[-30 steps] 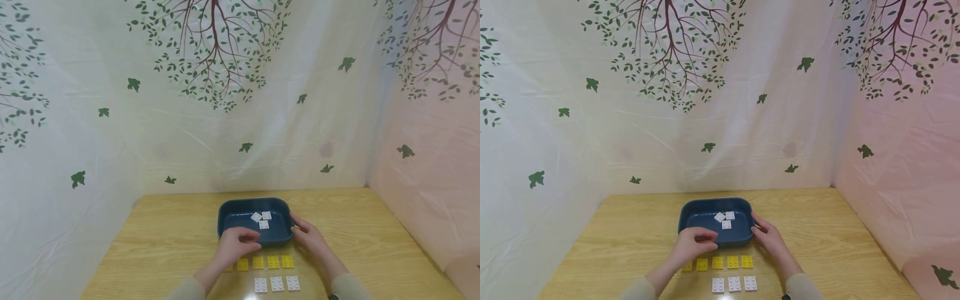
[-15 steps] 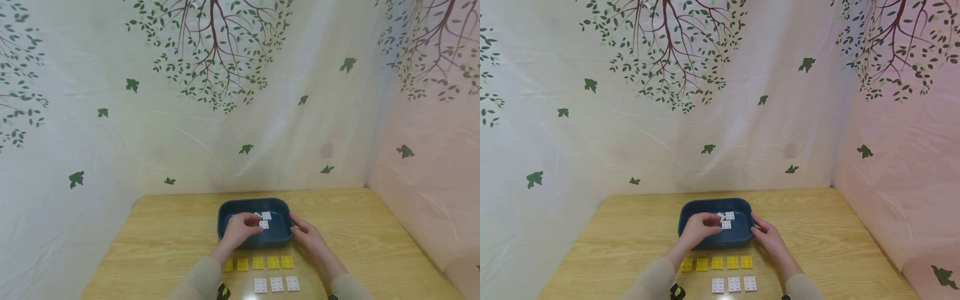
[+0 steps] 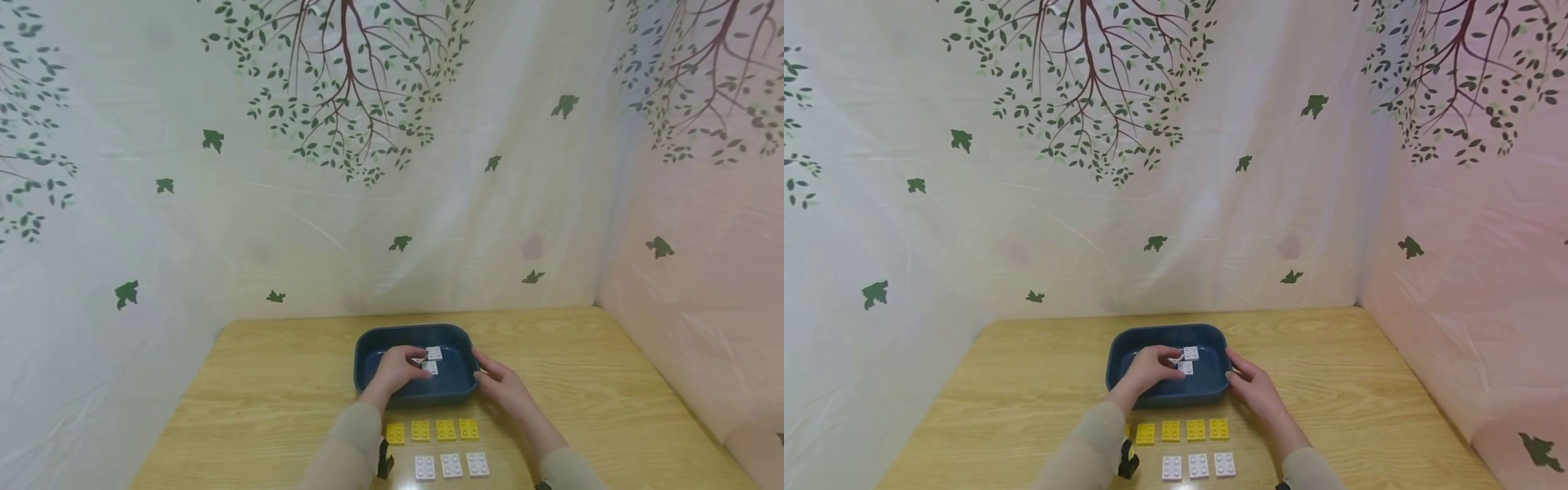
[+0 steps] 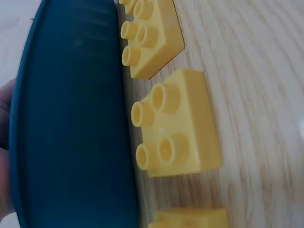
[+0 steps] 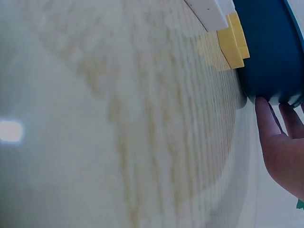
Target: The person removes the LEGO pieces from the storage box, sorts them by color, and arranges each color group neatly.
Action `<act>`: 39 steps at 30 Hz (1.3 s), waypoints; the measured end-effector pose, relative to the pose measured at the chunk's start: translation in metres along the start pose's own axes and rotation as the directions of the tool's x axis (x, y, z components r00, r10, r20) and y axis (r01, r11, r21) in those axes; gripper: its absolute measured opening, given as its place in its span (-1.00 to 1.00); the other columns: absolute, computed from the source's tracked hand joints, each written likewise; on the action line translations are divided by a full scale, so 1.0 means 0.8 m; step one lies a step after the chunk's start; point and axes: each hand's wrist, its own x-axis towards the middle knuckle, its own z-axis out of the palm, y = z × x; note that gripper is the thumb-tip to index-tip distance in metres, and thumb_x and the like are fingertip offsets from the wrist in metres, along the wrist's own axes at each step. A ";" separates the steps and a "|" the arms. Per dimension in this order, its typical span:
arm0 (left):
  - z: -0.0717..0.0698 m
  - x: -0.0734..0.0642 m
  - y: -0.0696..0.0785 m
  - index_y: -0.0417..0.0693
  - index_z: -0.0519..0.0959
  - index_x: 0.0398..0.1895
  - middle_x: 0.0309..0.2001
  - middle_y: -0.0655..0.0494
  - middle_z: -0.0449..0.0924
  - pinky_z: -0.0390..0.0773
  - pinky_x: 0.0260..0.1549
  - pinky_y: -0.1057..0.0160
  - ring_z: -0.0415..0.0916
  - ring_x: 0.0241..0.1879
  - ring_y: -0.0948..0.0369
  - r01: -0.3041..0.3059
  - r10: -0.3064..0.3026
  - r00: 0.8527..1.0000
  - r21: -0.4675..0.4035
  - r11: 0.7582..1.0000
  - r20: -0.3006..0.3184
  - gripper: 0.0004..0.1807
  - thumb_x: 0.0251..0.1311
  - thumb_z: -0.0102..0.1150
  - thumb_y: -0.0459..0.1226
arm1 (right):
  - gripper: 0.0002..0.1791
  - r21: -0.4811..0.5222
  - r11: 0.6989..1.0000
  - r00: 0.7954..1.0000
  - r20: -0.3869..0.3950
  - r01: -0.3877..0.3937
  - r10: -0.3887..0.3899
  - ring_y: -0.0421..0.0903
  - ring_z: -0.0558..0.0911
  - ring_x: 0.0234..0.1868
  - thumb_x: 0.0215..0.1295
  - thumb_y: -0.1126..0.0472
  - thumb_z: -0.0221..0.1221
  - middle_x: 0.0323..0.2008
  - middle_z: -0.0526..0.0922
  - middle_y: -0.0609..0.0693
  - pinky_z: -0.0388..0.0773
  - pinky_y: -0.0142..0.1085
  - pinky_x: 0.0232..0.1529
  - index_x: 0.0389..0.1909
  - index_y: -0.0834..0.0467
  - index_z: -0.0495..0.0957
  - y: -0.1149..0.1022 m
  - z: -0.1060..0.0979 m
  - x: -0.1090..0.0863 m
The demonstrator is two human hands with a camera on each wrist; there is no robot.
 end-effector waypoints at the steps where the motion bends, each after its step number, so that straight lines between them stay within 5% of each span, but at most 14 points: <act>1: 0.001 0.002 -0.001 -0.24 0.66 0.04 -0.08 -0.11 0.68 0.63 -0.24 0.19 0.61 -0.25 0.16 0.000 0.000 1.000 0.003 1.000 0.000 -0.47 -0.09 0.55 -0.35 | -0.41 -0.005 1.000 1.000 -0.001 -0.001 0.001 0.08 0.28 0.40 0.42 0.27 0.14 0.43 0.27 0.14 0.48 -0.22 0.17 0.44 0.10 0.31 0.000 0.000 0.000; 17: 0.013 0.011 -0.012 -0.15 0.69 0.02 -0.06 0.04 0.70 0.51 0.06 0.07 0.57 -0.09 0.13 0.049 -0.050 0.998 0.039 0.998 0.039 -0.48 -0.13 0.57 -0.38 | -0.42 -0.048 0.999 1.000 0.004 -0.007 0.007 0.11 0.21 0.45 0.43 0.24 0.13 0.44 0.26 0.12 0.34 -0.07 0.28 0.45 0.05 0.32 0.003 0.000 0.002; 30: 0.016 0.013 -0.010 -0.13 0.71 -0.01 -0.09 0.06 0.72 0.49 0.09 0.07 0.56 -0.09 0.14 0.043 -0.047 0.998 0.086 0.995 0.041 -0.52 -0.11 0.56 -0.39 | -0.42 -0.036 0.999 1.000 0.011 -0.025 0.025 0.15 0.14 0.48 0.45 0.24 0.10 0.47 0.21 0.13 0.26 0.00 0.33 0.47 0.03 0.29 0.001 0.000 0.001; 39: 0.020 0.013 -0.006 -0.13 0.75 -0.09 -0.16 0.08 0.73 0.57 -0.06 0.17 0.59 -0.20 0.20 0.007 -0.013 0.999 0.125 0.992 0.050 -0.58 -0.14 0.56 -0.42 | -0.42 -0.049 0.999 1.000 0.007 -0.016 0.016 0.15 0.16 0.47 0.44 0.25 0.11 0.46 0.22 0.14 0.29 -0.04 0.31 0.46 0.05 0.29 0.001 -0.001 0.002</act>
